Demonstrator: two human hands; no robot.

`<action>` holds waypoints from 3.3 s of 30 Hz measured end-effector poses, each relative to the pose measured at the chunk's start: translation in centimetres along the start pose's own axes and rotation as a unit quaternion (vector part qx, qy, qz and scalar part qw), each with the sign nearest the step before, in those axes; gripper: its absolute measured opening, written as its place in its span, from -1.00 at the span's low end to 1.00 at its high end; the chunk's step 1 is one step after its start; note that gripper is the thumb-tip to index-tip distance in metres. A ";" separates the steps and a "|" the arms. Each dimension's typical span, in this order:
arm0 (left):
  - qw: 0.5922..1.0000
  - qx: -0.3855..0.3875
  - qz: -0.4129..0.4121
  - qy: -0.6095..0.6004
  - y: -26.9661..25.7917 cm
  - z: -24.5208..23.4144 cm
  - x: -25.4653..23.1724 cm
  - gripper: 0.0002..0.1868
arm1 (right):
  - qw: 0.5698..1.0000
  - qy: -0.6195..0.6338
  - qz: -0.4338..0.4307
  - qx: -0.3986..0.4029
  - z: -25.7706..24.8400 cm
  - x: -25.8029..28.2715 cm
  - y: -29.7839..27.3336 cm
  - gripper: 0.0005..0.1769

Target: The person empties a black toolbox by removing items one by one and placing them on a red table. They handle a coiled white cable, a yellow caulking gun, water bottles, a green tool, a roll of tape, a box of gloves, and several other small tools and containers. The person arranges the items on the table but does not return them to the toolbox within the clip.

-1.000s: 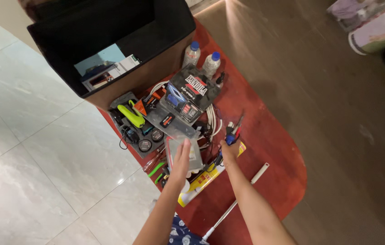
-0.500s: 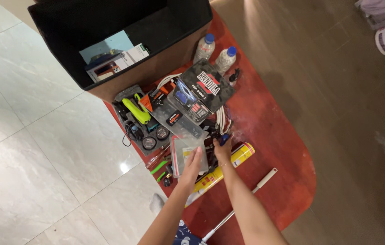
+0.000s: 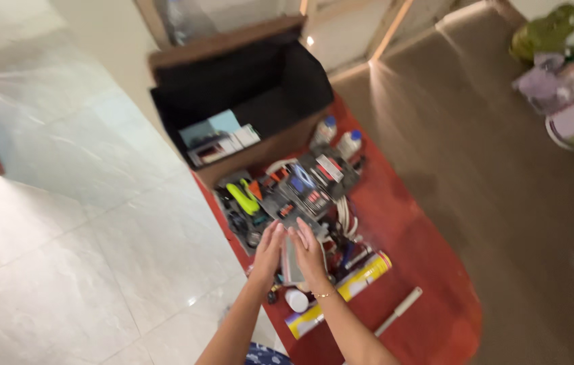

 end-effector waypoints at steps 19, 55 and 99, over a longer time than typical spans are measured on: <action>0.999 -0.007 0.036 0.029 3.7 -24.3 -17.6 -0.32 | 0.996 -0.056 0.011 0.062 27.0 4.9 9.9 -0.39; 0.836 0.015 0.264 0.480 31.3 -22.2 -25.9 -0.54 | 0.741 -0.563 0.363 -0.044 17.3 -18.8 52.1 -0.11; 0.956 0.168 0.225 -0.086 5.9 -25.3 -38.5 -0.60 | 0.972 0.032 -0.174 0.155 32.0 28.4 14.6 -0.28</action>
Point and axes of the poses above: each hand's wrist, its own y-axis towards the middle knuckle, its own z-axis out of the palm, x = y × z, the point moved 9 cm from there along y, towards the middle knuckle, and after that the axes turned 5 degrees about x, right-handed, at the moved point
